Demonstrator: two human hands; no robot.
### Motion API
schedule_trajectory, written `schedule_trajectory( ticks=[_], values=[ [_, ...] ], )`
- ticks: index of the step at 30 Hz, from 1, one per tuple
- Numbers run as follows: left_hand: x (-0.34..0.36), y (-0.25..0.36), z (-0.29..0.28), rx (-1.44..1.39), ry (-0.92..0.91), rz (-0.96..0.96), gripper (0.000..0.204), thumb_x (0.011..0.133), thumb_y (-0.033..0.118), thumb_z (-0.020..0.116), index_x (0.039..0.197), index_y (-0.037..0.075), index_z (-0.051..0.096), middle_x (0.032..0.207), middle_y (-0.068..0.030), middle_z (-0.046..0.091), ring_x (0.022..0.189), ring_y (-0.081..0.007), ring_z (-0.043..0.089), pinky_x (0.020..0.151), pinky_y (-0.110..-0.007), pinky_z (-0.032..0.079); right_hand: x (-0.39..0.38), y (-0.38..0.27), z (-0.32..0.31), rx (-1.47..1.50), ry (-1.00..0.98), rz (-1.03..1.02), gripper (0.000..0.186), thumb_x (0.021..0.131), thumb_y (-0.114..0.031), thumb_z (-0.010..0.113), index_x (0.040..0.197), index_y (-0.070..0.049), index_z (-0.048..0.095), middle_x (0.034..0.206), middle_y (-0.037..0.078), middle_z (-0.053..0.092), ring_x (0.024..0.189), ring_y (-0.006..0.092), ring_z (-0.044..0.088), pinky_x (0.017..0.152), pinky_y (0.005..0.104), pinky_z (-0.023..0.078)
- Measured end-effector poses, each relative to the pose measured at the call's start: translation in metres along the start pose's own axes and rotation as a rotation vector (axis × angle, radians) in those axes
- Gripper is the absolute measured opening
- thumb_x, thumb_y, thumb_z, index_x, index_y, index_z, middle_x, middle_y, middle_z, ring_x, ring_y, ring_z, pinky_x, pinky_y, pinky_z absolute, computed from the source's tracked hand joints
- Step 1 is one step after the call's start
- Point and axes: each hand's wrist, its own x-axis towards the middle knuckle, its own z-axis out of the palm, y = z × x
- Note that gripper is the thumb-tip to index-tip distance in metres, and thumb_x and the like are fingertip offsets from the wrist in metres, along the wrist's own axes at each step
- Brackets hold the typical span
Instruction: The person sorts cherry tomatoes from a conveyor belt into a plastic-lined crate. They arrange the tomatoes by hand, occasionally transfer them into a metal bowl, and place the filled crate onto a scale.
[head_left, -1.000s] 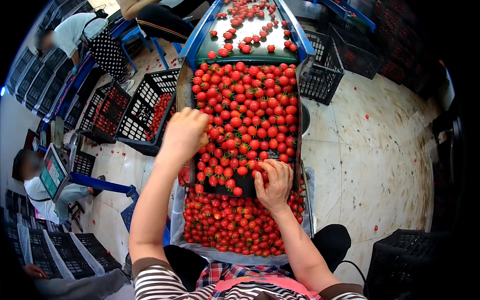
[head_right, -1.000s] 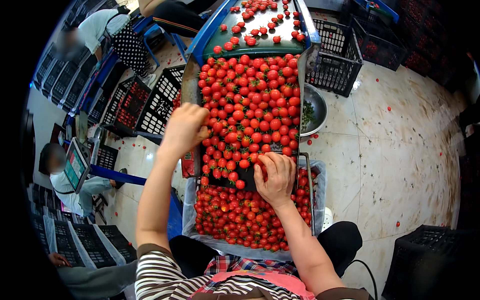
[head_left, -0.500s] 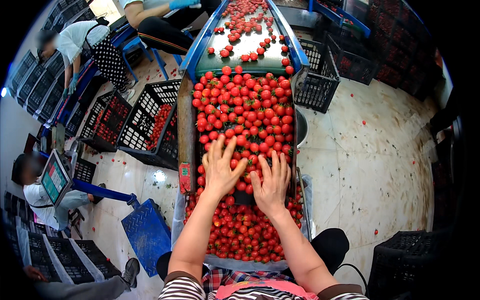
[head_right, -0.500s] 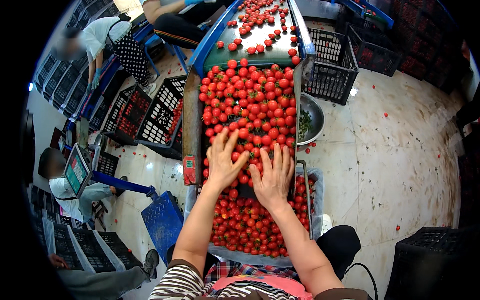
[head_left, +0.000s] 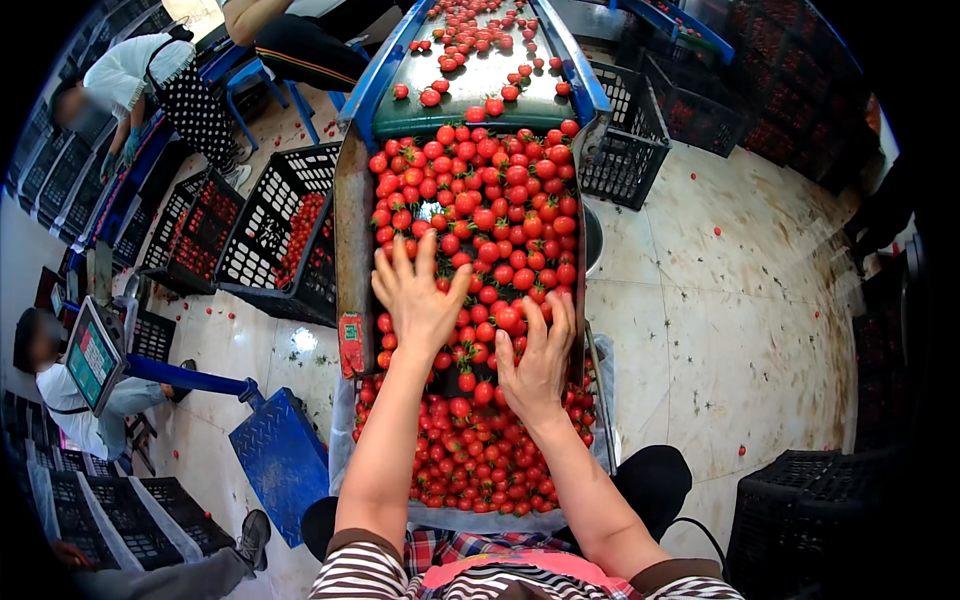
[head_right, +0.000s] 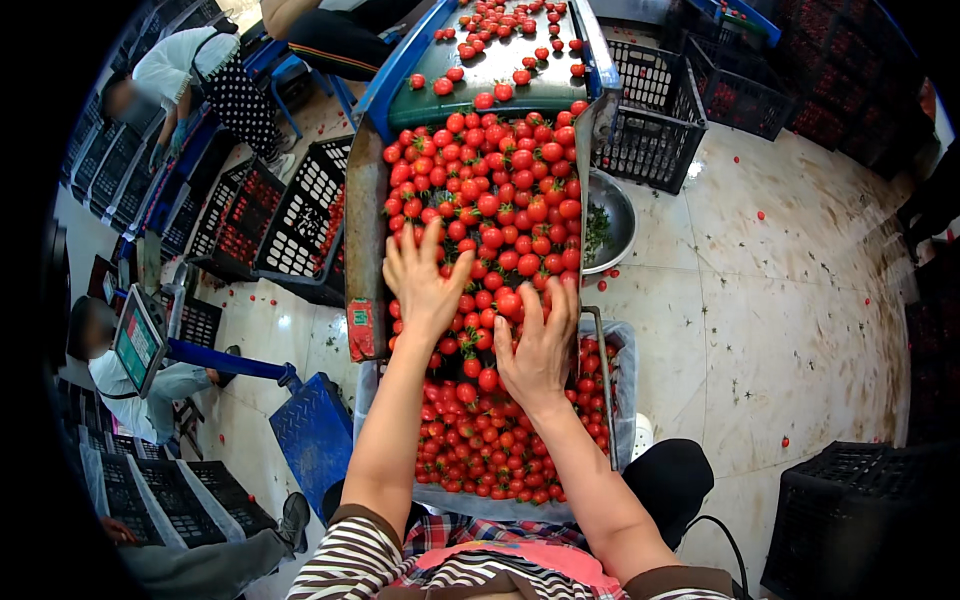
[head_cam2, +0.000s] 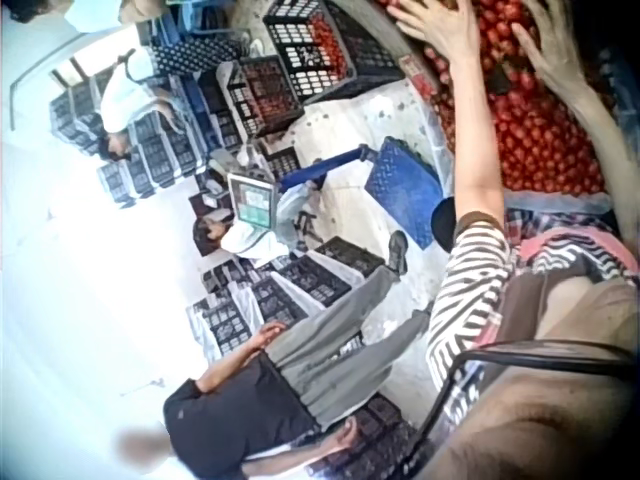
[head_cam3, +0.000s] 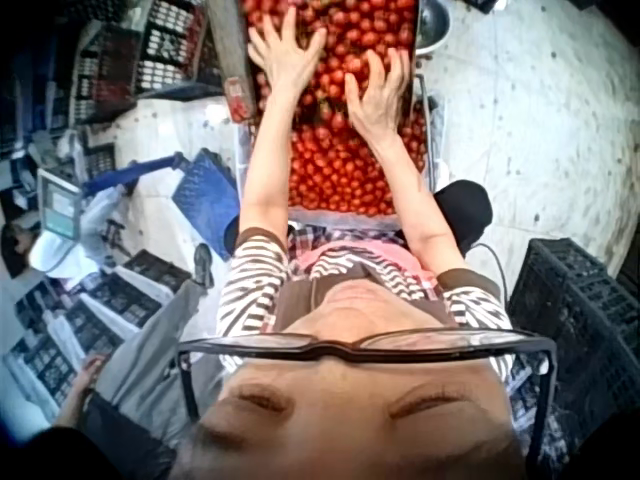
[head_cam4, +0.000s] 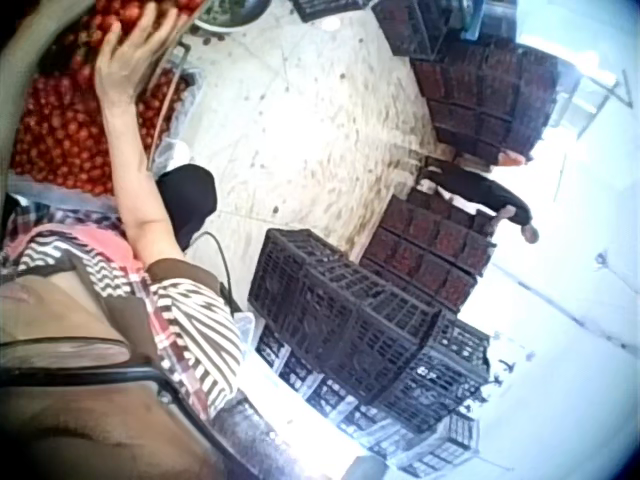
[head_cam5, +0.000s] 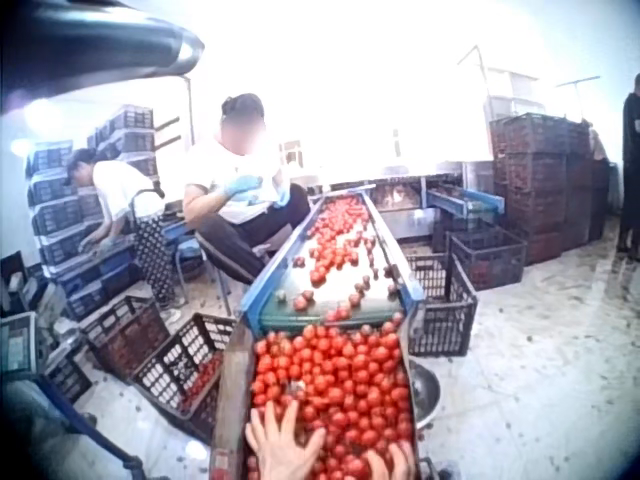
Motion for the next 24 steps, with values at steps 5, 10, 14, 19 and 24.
schedule_trajectory(
  ticks=[5, 10, 14, 19, 24],
  values=[
    [-0.002, 0.038, -0.003, -0.123, -0.175, 0.41, 0.059, 0.085, 0.047, 0.062, 0.137, 0.021, 0.049, 0.145, -0.0116, 0.042, 0.14, -0.039, 0.025, 0.111, -0.063, 0.013, 0.003, -0.001, 0.001, -0.107, -0.083, 0.028, 0.06, 0.094, -0.037, 0.055, 0.139, -0.001, 0.042, 0.146, 0.024, 0.033, 0.138, 0.0438, 0.027, 0.11, 0.0518, 0.028],
    [-0.026, 0.023, -0.029, -0.447, -0.272, 0.534, 0.022, 0.083, 0.031, 0.069, 0.1, 0.016, 0.071, 0.114, -0.0016, 0.066, 0.121, -0.023, 0.052, 0.101, -0.043, 0.035, 0.0, 0.004, -0.009, 0.109, -0.054, 0.03, 0.04, 0.09, -0.028, 0.062, 0.119, -0.002, 0.055, 0.114, 0.018, 0.048, 0.105, 0.0377, 0.047, 0.1, 0.0503, 0.036],
    [-0.015, -0.009, -0.027, -0.249, 0.004, 0.284, 0.036, 0.08, 0.03, 0.074, 0.111, 0.012, 0.066, 0.124, -0.0137, 0.057, 0.118, -0.0318, 0.051, 0.097, -0.044, 0.04, 0.005, 0.0, 0.001, -0.05, 0.003, 0.062, 0.054, 0.088, -0.035, 0.064, 0.13, -0.003, 0.051, 0.145, 0.023, 0.03, 0.131, 0.042, 0.034, 0.102, 0.0501, 0.034],
    [-0.019, 0.006, -0.017, -0.11, -0.083, 0.222, 0.067, 0.076, 0.048, 0.073, 0.134, 0.02, 0.053, 0.14, -0.0182, 0.041, 0.129, -0.0358, 0.039, 0.103, -0.05, 0.033, 0.004, -0.007, -0.008, 0.006, -0.068, -0.019, 0.034, 0.083, -0.022, 0.069, 0.11, -0.004, 0.061, 0.126, 0.016, 0.048, 0.116, 0.0333, 0.046, 0.099, 0.0458, 0.036],
    [-0.039, -0.002, -0.023, -0.237, -0.207, 0.376, 0.063, 0.065, 0.045, 0.079, 0.12, 0.019, 0.062, 0.129, -0.0096, 0.049, 0.124, -0.03, 0.042, 0.101, -0.047, 0.032, -0.019, 0.002, -0.025, 0.201, -0.172, -0.069, 0.017, 0.085, -0.013, 0.066, 0.098, -0.003, 0.065, 0.111, 0.01, 0.06, 0.107, 0.0313, 0.054, 0.095, 0.0415, 0.04]
  ],
)
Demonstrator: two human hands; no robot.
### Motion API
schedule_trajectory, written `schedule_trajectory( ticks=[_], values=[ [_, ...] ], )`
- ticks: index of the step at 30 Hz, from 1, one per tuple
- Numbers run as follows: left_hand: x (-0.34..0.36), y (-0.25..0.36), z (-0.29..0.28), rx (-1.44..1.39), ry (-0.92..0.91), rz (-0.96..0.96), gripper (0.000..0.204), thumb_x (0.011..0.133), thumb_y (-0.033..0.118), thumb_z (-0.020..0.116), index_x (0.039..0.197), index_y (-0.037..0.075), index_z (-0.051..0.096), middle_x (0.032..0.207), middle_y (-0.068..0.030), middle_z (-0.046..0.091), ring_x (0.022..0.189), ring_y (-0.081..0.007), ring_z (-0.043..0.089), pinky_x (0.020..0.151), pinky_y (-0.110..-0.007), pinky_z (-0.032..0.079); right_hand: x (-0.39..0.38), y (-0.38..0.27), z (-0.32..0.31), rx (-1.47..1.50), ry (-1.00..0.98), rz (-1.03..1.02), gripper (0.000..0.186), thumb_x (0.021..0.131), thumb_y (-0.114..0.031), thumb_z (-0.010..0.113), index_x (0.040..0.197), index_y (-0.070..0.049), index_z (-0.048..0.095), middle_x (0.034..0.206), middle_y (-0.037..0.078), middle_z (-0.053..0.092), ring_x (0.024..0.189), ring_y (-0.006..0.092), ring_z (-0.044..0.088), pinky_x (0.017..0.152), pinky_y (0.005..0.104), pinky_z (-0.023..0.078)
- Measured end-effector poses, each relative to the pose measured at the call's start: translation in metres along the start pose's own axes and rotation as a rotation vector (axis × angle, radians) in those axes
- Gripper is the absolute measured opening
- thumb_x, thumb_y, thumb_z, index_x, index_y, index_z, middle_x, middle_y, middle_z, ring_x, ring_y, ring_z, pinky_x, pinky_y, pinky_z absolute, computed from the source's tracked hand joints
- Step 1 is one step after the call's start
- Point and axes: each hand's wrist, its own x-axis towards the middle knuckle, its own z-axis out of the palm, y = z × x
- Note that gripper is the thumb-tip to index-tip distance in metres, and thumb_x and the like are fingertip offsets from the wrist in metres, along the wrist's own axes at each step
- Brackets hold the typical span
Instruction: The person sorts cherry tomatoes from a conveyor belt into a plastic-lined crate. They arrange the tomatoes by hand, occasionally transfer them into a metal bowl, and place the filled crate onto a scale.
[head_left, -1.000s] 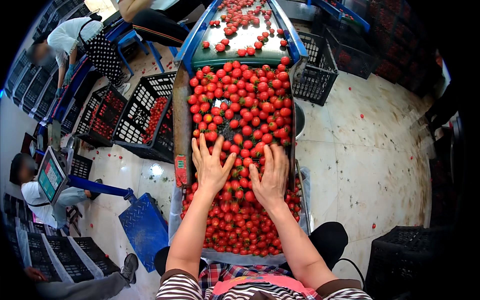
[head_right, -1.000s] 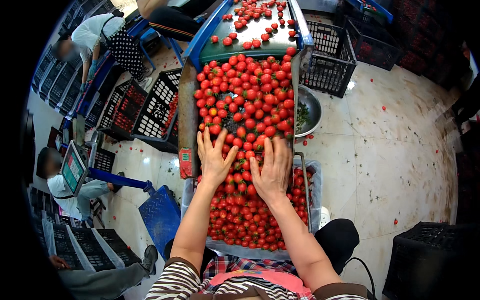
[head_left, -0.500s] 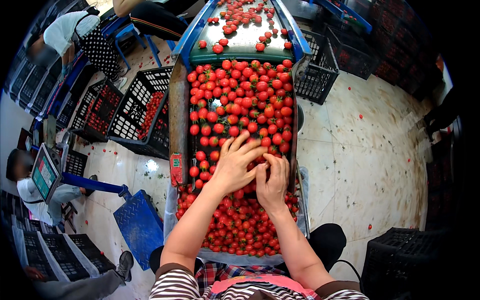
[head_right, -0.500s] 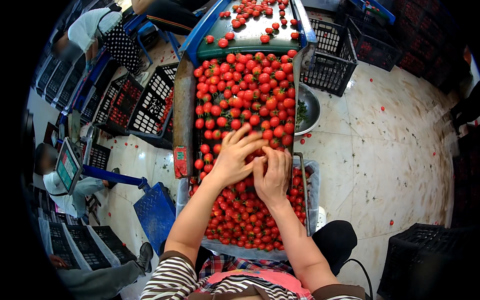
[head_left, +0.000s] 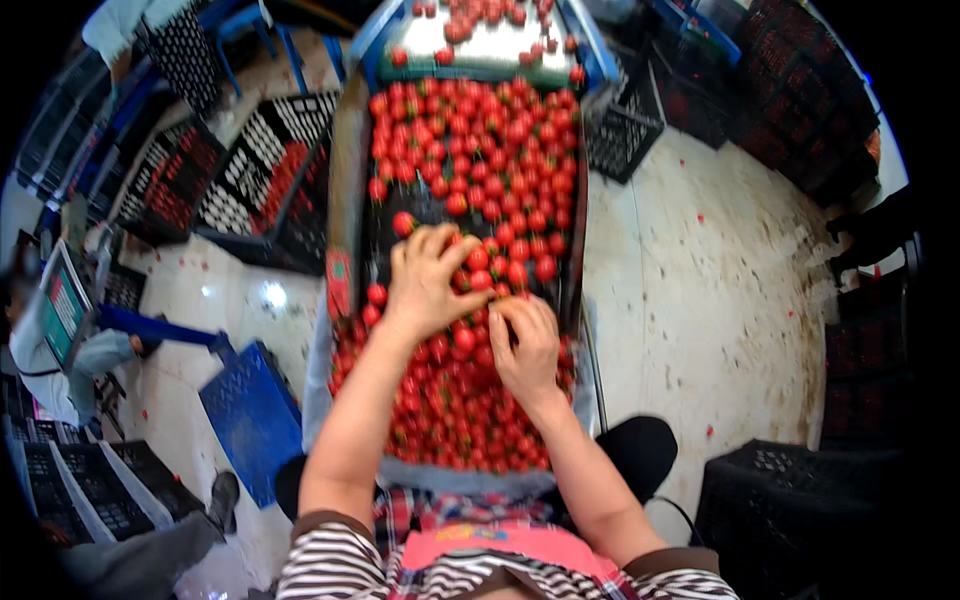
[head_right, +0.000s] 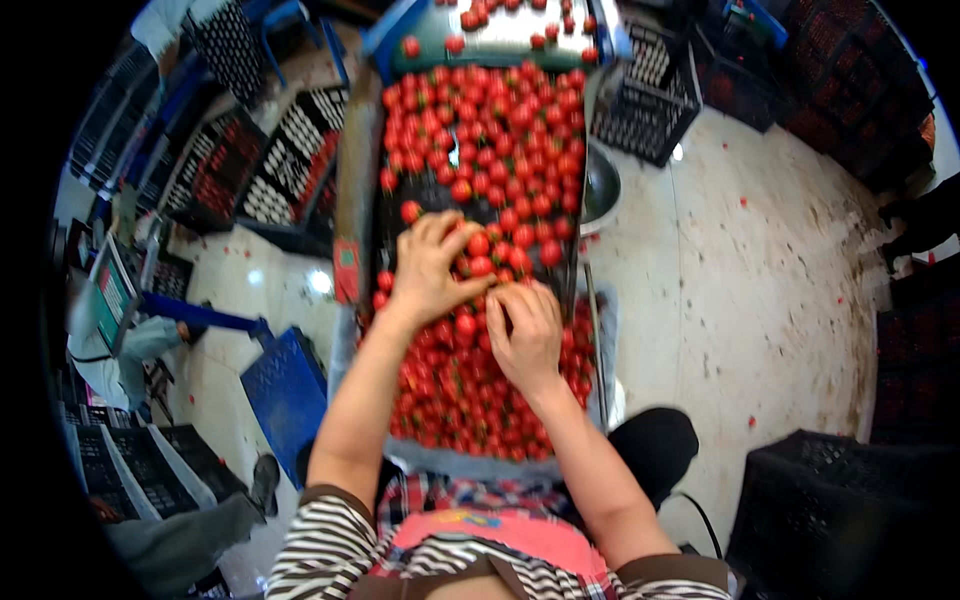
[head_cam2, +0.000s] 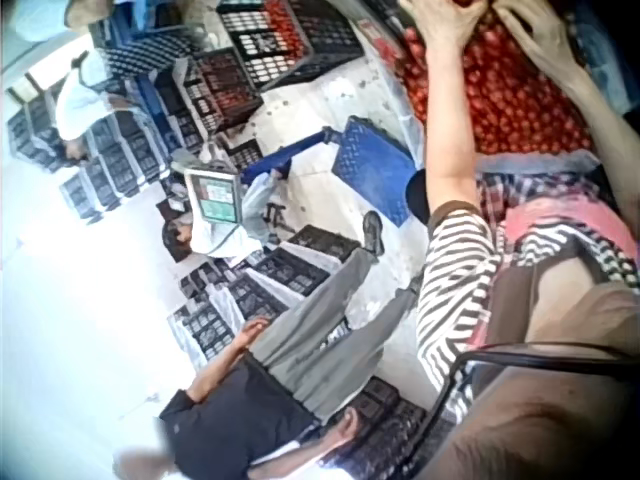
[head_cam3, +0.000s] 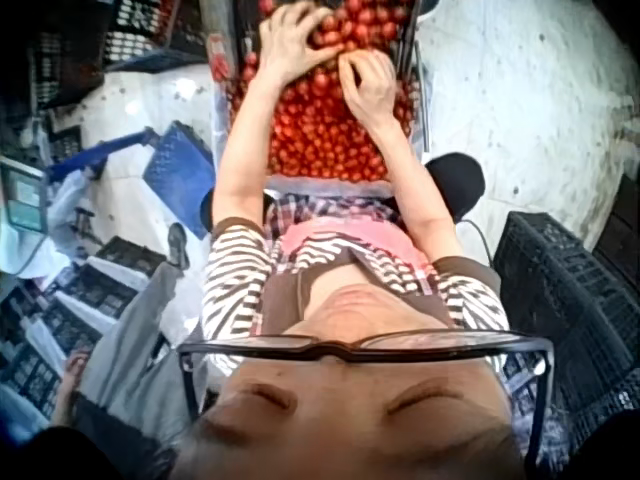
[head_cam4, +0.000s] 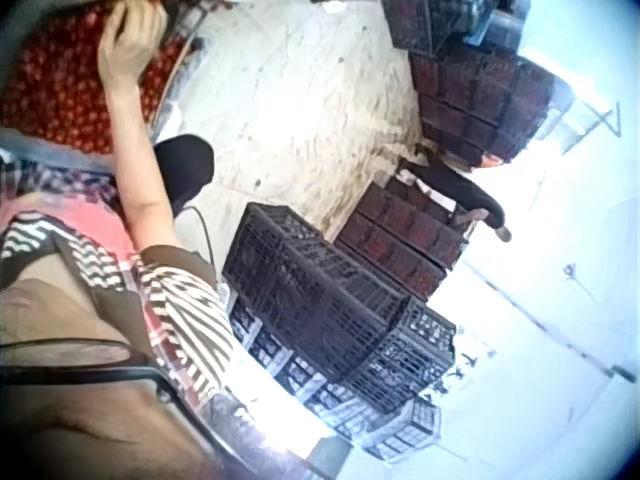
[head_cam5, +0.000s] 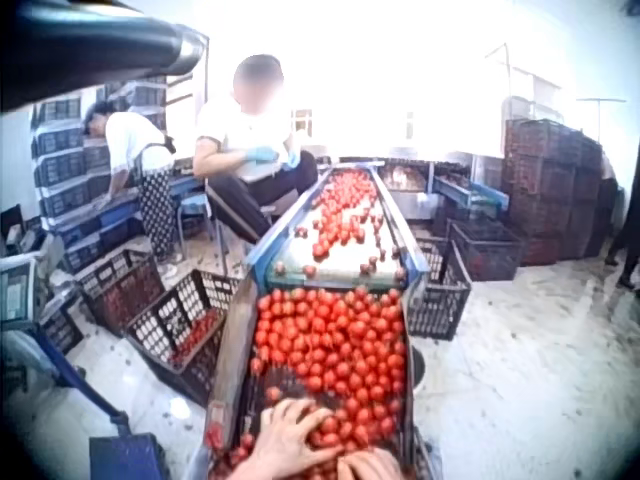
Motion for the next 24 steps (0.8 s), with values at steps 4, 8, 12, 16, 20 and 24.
schedule_trajectory(
  ticks=[4, 8, 12, 16, 20, 24],
  values=[
    [-0.038, 0.009, -0.016, -0.046, -0.073, 0.014, 0.045, 0.066, 0.035, 0.077, 0.107, 0.018, 0.067, 0.123, -0.0026, 0.056, 0.12, -0.0258, 0.046, 0.099, -0.045, 0.032, -0.063, -0.018, -0.014, 0.216, 0.216, 0.26, 0.032, 0.089, -0.01, 0.066, 0.117, -0.001, 0.054, 0.116, 0.011, 0.056, 0.108, 0.0242, 0.053, 0.096, 0.036, 0.041],
    [-0.073, 0.023, -0.028, -0.128, -0.162, -0.014, 0.036, 0.068, 0.025, 0.079, 0.102, 0.018, 0.068, 0.12, -0.0026, 0.057, 0.118, -0.0263, 0.048, 0.098, -0.043, 0.033, -0.088, -0.014, -0.044, 0.624, 0.461, 0.616, 0.041, 0.099, -0.013, 0.054, 0.134, 0.0, 0.037, 0.104, 0.005, 0.051, 0.093, 0.0092, 0.052, 0.084, 0.026, 0.044],
    [-0.085, 0.025, -0.045, -0.346, -0.123, 0.014, 0.03, 0.069, 0.013, 0.079, 0.097, 0.012, 0.068, 0.114, -0.0036, 0.059, 0.114, -0.0271, 0.05, 0.096, -0.041, 0.042, -0.055, -0.006, -0.067, 0.421, 0.382, 0.431, 0.02, 0.1, -0.016, 0.053, 0.111, 0.001, 0.051, 0.087, 0.004, 0.054, 0.08, 0.0092, 0.053, 0.07, 0.0279, 0.046],
    [-0.076, 0.027, -0.067, -0.399, -0.052, 0.032, 0.025, 0.074, 0.002, 0.074, 0.097, 0.007, 0.069, 0.112, -0.008, 0.063, 0.111, -0.0256, 0.055, 0.096, -0.036, 0.044, 0.014, -0.013, -0.097, -0.013, 0.256, 0.319, 0.018, 0.098, -0.018, 0.055, 0.095, 0.0, 0.052, 0.075, 0.013, 0.06, 0.068, 0.0252, 0.06, 0.063, 0.0358, 0.048],
    [-0.08, 0.029, -0.085, -0.716, 0.082, -0.18, 0.015, 0.084, 0.003, 0.069, 0.099, 0.004, 0.069, 0.108, -0.0082, 0.067, 0.1, -0.0178, 0.064, 0.082, -0.029, 0.053, 0.087, 0.008, -0.107, -0.191, 0.115, 0.278, 0.028, 0.095, -0.028, 0.057, 0.093, 0.0, 0.055, 0.08, 0.024, 0.065, 0.079, 0.0436, 0.063, 0.067, 0.0474, 0.049],
    [-0.121, 0.011, -0.078, -0.967, 0.033, -0.574, 0.015, 0.093, 0.006, 0.06, 0.106, 0.0, 0.066, 0.097, -0.0033, 0.068, 0.088, -0.0096, 0.064, 0.079, -0.022, 0.051, 0.148, 0.073, -0.107, -0.336, -0.041, 0.284, 0.038, 0.093, -0.037, 0.056, 0.098, 0.001, 0.057, 0.092, 0.027, 0.066, 0.093, 0.0449, 0.063, 0.079, 0.0493, 0.049]
  ],
)
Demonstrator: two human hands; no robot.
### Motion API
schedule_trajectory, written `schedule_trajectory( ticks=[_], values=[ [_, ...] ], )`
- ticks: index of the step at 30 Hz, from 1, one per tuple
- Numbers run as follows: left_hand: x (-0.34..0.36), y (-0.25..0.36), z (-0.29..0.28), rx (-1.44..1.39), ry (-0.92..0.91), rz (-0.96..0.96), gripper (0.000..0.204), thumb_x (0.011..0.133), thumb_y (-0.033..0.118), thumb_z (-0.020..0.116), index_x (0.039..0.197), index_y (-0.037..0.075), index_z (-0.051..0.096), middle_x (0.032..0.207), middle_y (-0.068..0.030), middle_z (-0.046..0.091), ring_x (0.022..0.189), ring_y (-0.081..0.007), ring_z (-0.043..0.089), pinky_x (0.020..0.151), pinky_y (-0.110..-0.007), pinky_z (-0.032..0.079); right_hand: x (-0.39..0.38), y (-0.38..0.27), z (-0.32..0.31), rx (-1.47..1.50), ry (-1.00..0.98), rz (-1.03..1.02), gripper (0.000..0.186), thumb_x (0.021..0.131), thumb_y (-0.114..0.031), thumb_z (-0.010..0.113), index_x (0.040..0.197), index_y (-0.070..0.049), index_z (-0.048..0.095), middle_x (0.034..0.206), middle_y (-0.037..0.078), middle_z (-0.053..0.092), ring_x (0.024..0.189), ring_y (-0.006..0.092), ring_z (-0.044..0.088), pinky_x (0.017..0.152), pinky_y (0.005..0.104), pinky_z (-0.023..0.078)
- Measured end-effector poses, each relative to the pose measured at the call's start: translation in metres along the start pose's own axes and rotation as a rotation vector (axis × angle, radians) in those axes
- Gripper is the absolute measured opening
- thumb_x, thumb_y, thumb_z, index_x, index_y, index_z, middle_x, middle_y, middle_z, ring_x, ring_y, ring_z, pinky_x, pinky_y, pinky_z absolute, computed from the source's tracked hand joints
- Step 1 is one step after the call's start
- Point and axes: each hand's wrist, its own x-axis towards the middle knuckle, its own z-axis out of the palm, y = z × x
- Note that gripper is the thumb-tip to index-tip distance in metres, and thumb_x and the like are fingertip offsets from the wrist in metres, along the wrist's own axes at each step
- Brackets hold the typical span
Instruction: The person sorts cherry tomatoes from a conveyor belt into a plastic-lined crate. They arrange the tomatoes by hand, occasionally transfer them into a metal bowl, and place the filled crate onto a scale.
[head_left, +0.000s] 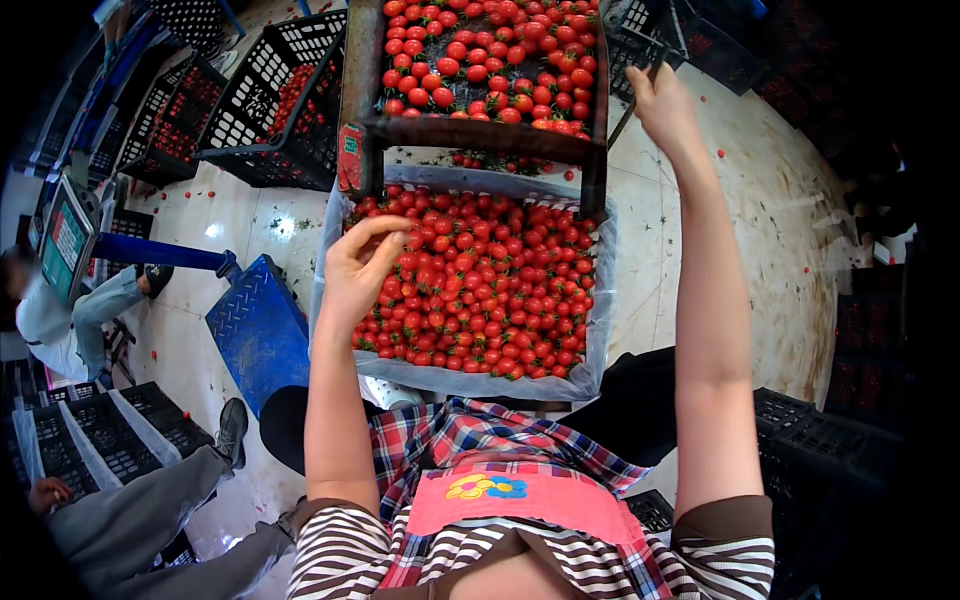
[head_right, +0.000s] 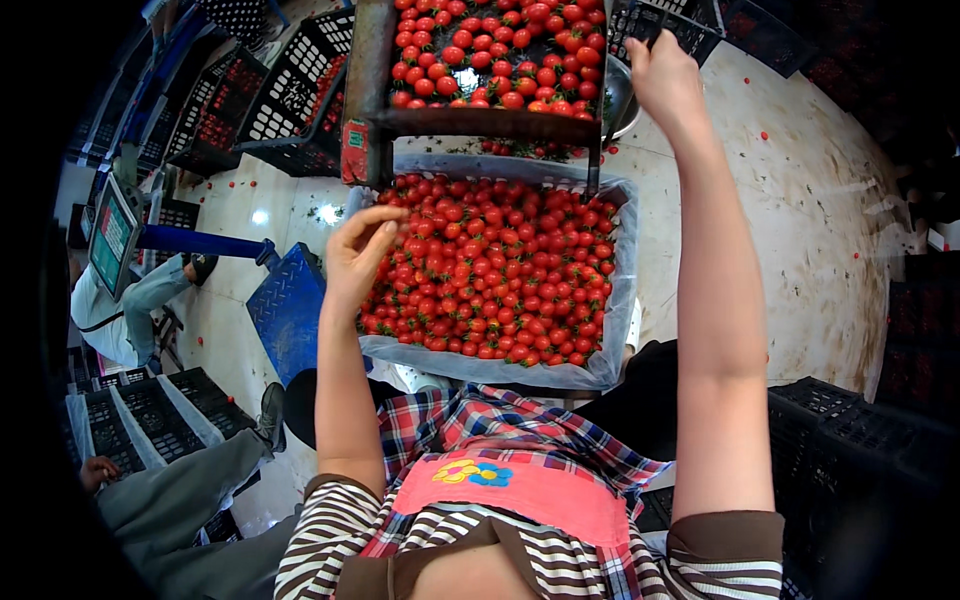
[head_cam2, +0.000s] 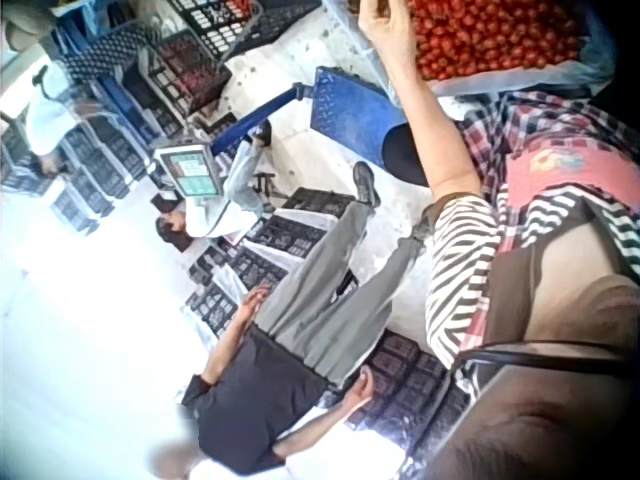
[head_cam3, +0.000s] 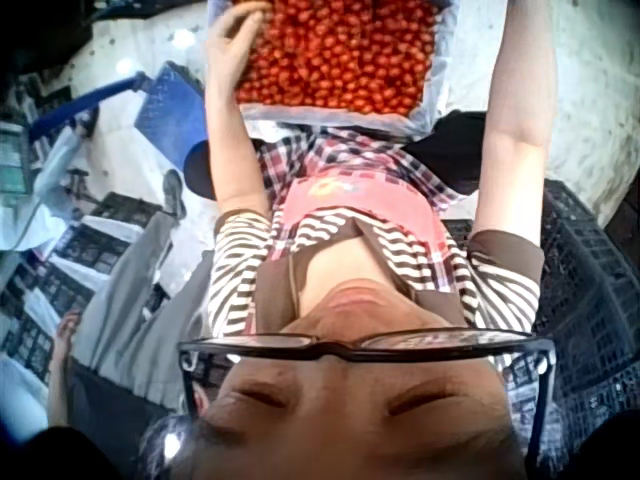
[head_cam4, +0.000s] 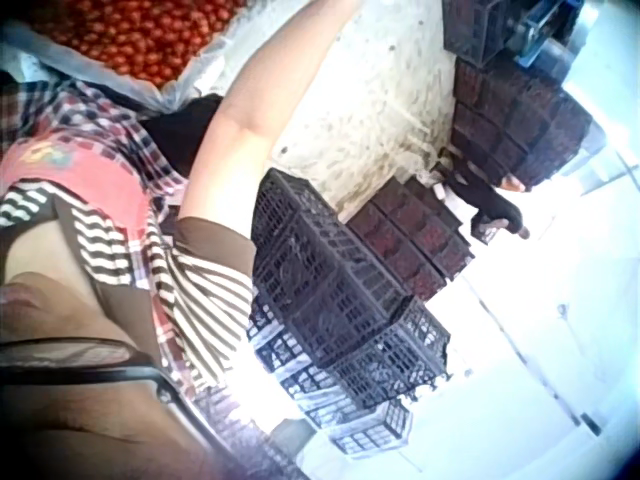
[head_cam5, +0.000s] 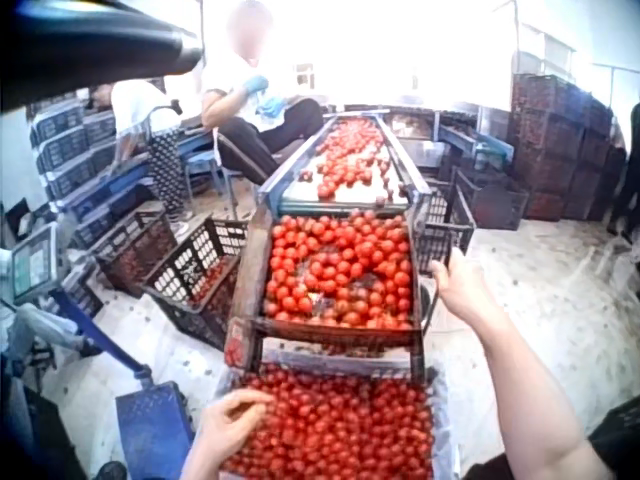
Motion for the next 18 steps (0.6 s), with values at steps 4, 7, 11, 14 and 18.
schedule_trajectory(
  ticks=[4, 7, 11, 14, 18],
  values=[
    [-0.018, -0.067, -0.015, 0.115, 0.303, 0.015, 0.017, 0.094, 0.005, 0.059, 0.11, 0.0, 0.065, 0.104, -0.005, 0.066, 0.092, -0.0088, 0.061, 0.082, -0.022, 0.049, 0.026, 0.005, 0.012, 0.06, -0.105, 0.025, 0.042, 0.094, -0.04, 0.055, 0.102, 0.002, 0.058, 0.087, 0.023, 0.067, 0.086, 0.038, 0.066, 0.078, 0.0438, 0.05],
    [-0.018, -0.102, -0.002, 0.058, 0.426, -0.01, 0.022, 0.093, 0.007, 0.06, 0.114, 0.002, 0.064, 0.114, -0.0081, 0.064, 0.101, -0.0139, 0.06, 0.088, -0.027, 0.048, -0.029, -0.014, 0.003, 0.584, 0.063, 0.057, 0.031, 0.095, -0.031, 0.061, 0.098, 0.0, 0.06, 0.071, 0.006, 0.061, 0.061, 0.0095, 0.055, 0.057, 0.0251, 0.043],
    [0.005, -0.105, 0.023, 0.77, 0.333, 0.272, 0.03, 0.084, 0.019, 0.065, 0.111, 0.009, 0.067, 0.116, -0.0105, 0.064, 0.111, -0.0299, 0.056, 0.098, -0.041, 0.042, -0.171, 0.014, 0.041, 0.526, 0.349, 0.25, 0.027, 0.099, -0.023, 0.052, 0.082, -0.002, 0.055, 0.068, 0.003, 0.053, 0.062, 0.011, 0.049, 0.057, 0.0298, 0.042],
    [0.01, -0.108, 0.039, 0.886, 0.3, 0.329, 0.025, 0.081, 0.022, 0.064, 0.103, 0.011, 0.069, 0.111, -0.0069, 0.065, 0.106, -0.0287, 0.056, 0.092, -0.042, 0.043, -0.246, 0.003, 0.083, 0.461, -0.136, 0.171, 0.024, 0.095, -0.023, 0.056, 0.106, -0.001, 0.061, 0.102, 0.014, 0.064, 0.095, 0.0252, 0.06, 0.085, 0.0357, 0.047],
    [-0.003, -0.091, 0.089, 0.959, 0.082, 0.332, 0.028, 0.076, 0.028, 0.067, 0.101, 0.014, 0.069, 0.103, -0.0047, 0.067, 0.102, -0.026, 0.058, 0.094, -0.042, 0.042, -0.237, -0.015, 0.114, 0.461, -0.166, -0.05, 0.034, 0.095, -0.022, 0.054, 0.122, -0.001, 0.059, 0.127, 0.02, 0.057, 0.124, 0.037, 0.047, 0.108, 0.043, 0.033]
  ],
)
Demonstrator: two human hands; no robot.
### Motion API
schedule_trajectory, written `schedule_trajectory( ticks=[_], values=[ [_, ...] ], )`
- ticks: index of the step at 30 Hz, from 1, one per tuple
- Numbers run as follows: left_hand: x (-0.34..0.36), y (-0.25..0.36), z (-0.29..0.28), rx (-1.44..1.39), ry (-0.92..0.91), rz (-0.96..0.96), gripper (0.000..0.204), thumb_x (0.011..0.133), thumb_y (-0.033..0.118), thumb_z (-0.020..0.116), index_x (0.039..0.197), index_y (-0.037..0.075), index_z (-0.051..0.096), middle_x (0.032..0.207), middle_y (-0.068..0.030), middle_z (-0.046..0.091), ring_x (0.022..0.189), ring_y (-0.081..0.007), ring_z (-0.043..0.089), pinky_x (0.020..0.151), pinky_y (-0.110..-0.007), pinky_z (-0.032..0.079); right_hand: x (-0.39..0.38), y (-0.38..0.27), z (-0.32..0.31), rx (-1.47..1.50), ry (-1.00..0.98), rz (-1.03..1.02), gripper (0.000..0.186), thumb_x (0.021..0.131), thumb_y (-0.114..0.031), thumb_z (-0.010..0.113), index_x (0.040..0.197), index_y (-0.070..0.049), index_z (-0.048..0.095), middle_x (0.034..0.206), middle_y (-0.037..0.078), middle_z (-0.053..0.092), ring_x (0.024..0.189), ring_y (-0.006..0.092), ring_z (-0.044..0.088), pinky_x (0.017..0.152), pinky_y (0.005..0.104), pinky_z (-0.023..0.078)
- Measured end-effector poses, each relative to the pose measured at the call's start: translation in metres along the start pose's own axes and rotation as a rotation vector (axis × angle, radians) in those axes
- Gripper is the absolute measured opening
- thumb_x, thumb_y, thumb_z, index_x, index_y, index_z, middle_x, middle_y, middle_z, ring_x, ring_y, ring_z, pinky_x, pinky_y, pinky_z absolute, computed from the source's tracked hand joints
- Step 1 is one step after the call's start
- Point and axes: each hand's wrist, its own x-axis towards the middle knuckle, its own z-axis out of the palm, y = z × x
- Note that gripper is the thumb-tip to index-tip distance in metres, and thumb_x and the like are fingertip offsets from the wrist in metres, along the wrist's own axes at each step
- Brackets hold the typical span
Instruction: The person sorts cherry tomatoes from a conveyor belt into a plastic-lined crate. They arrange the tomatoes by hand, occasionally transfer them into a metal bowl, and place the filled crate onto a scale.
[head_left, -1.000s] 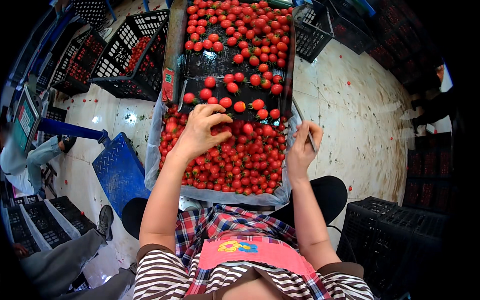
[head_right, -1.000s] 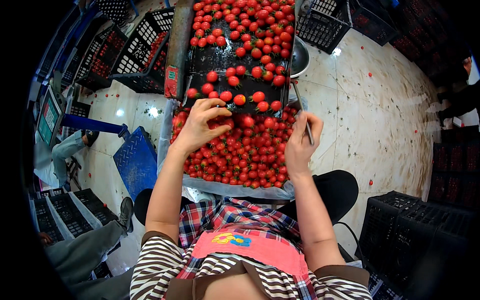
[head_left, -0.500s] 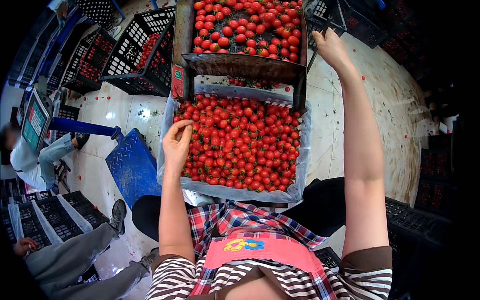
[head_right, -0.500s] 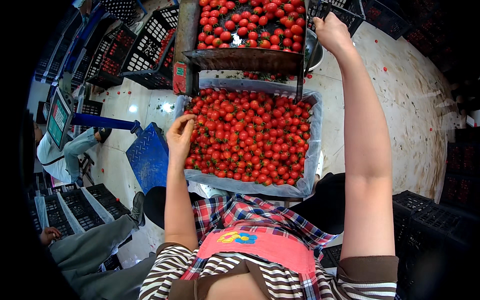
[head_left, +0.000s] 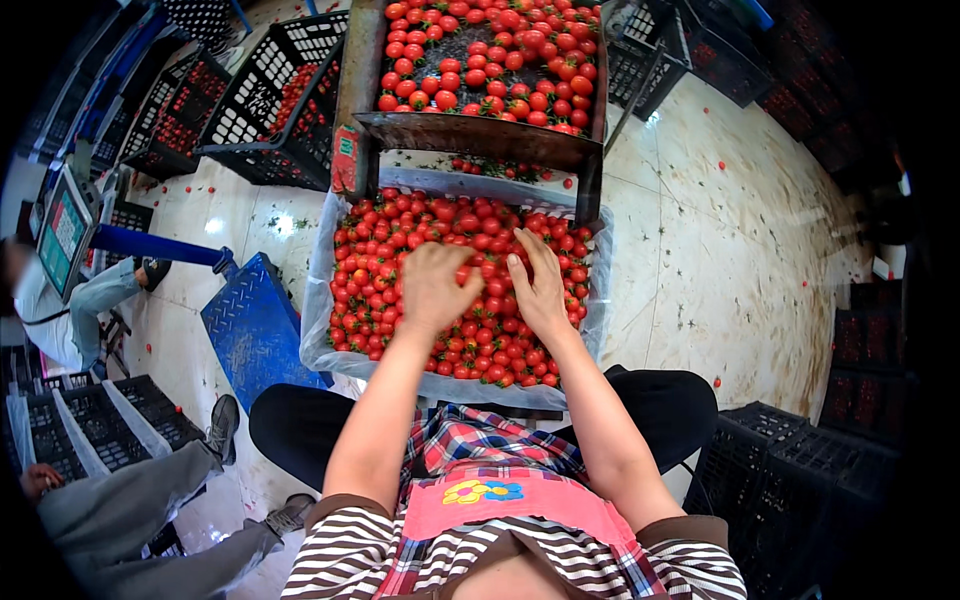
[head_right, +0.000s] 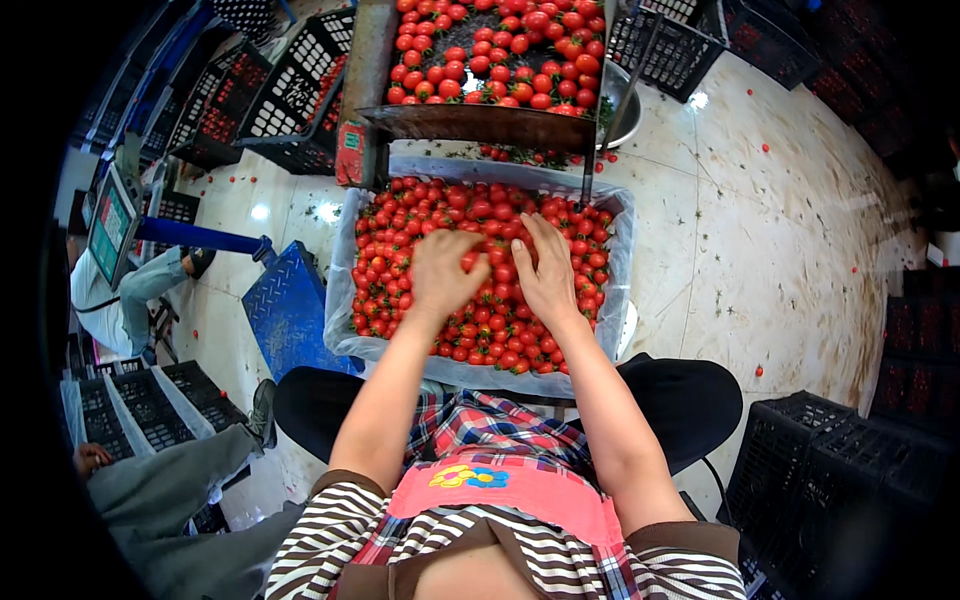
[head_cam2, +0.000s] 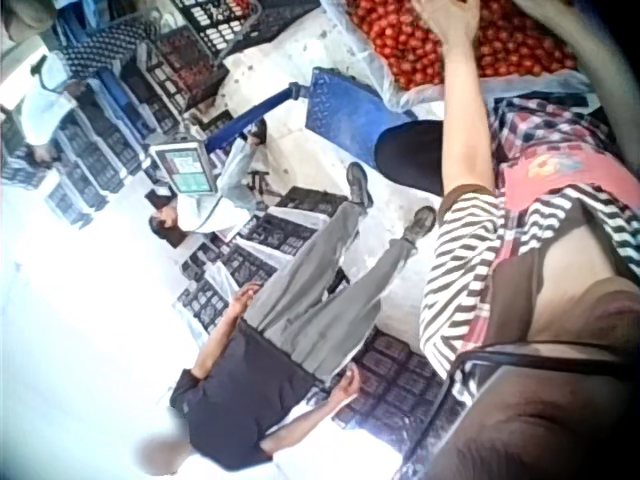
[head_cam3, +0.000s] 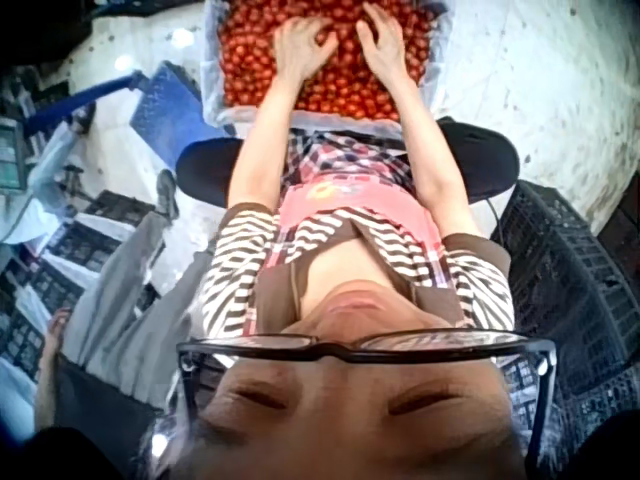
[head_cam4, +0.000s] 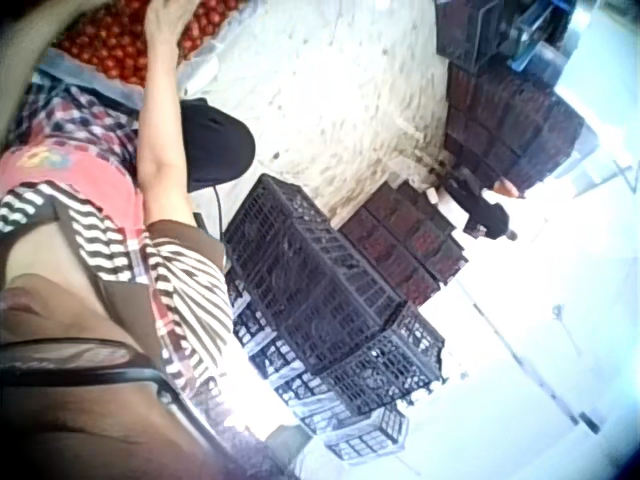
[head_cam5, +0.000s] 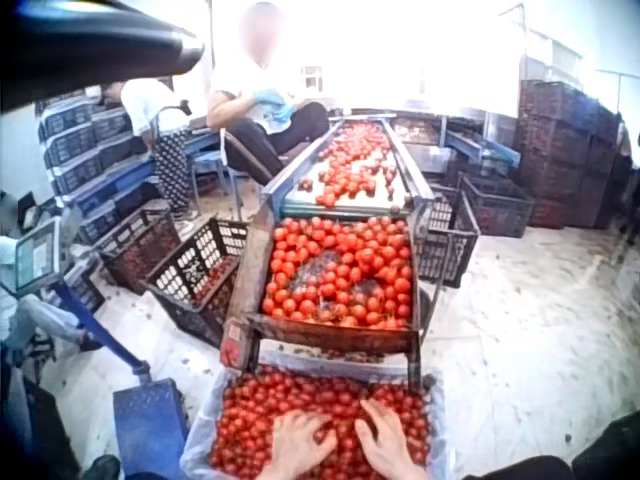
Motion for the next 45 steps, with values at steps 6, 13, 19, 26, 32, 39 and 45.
schedule_trajectory(
  ticks=[6, 13, 19, 26, 32, 39, 45],
  values=[
    [-0.009, 0.059, 0.041, -0.016, -0.052, -0.02, 0.039, 0.082, 0.034, 0.062, 0.115, 0.014, 0.063, 0.128, -0.0095, 0.056, 0.125, -0.0311, 0.044, 0.102, -0.047, 0.035, -0.02, 0.037, -0.008, -0.069, -0.005, -0.006, 0.028, 0.095, -0.019, 0.052, 0.111, 0.0, 0.064, 0.12, 0.021, 0.06, 0.121, 0.0377, 0.05, 0.107, 0.0448, 0.035],
    [-0.047, 0.084, 0.045, 0.007, -0.13, 0.15, 0.043, 0.078, 0.035, 0.066, 0.116, 0.017, 0.061, 0.132, -0.012, 0.051, 0.13, -0.0313, 0.039, 0.107, -0.05, 0.028, -0.065, 0.057, -0.033, -0.167, -0.021, 0.003, 0.018, 0.088, -0.013, 0.059, 0.1, -0.002, 0.065, 0.11, 0.017, 0.062, 0.109, 0.0352, 0.055, 0.098, 0.0431, 0.041],
    [-0.063, 0.025, 0.01, 0.09, 0.017, 0.164, 0.027, 0.07, 0.026, 0.072, 0.094, 0.015, 0.065, 0.115, -0.0061, 0.059, 0.12, -0.0283, 0.048, 0.108, -0.053, 0.027, -0.024, -0.001, -0.014, -0.251, 0.041, -0.331, 0.02, 0.078, -0.007, 0.071, 0.097, -0.006, 0.066, 0.101, 0.01, 0.063, 0.094, 0.0286, 0.059, 0.082, 0.04, 0.047],
    [-0.058, -0.037, -0.018, 0.095, 0.098, 0.037, 0.026, 0.073, 0.021, 0.071, 0.098, 0.019, 0.066, 0.118, -0.0046, 0.058, 0.123, -0.0298, 0.047, 0.109, -0.055, 0.027, 0.067, 0.007, 0.072, -0.621, -0.314, -0.418, 0.021, 0.083, -0.01, 0.056, 0.101, -0.008, 0.066, 0.106, 0.004, 0.062, 0.102, 0.025, 0.055, 0.081, 0.0418, 0.047],
    [-0.026, -0.084, -0.027, 0.11, 0.029, -0.016, 0.034, 0.075, 0.023, 0.071, 0.108, 0.016, 0.067, 0.128, -0.008, 0.056, 0.127, -0.0307, 0.046, 0.107, -0.052, 0.031, 0.08, -0.018, 0.079, -0.949, -0.647, -0.26, 0.026, 0.087, -0.009, 0.051, 0.111, -0.009, 0.061, 0.11, 0.01, 0.06, 0.104, 0.0282, 0.06, 0.081, 0.0436, 0.049],
    [0.016, -0.093, -0.01, 0.079, -0.039, -0.274, 0.048, 0.082, 0.03, 0.066, 0.129, 0.021, 0.059, 0.143, -0.0144, 0.045, 0.133, -0.0307, 0.04, 0.105, -0.049, 0.032, 0.044, -0.022, 0.031, -0.53, -0.408, -0.302, 0.034, 0.078, -0.008, 0.064, 0.111, -0.007, 0.054, 0.105, 0.013, 0.06, 0.095, 0.0313, 0.061, 0.077, 0.0427, 0.051],
    [-0.038, -0.07, -0.016, 0.125, 0.057, -0.116, 0.038, 0.085, 0.019, 0.061, 0.123, 0.017, 0.061, 0.131, -0.0121, 0.052, 0.125, -0.0323, 0.043, 0.106, -0.051, 0.031, 0.008, -0.039, 0.066, -0.51, -0.558, -0.462, 0.028, 0.08, -0.007, 0.059, 0.109, -0.007, 0.057, 0.102, 0.012, 0.054, 0.089, 0.0282, 0.061, 0.068, 0.0391, 0.054]
  ],
)
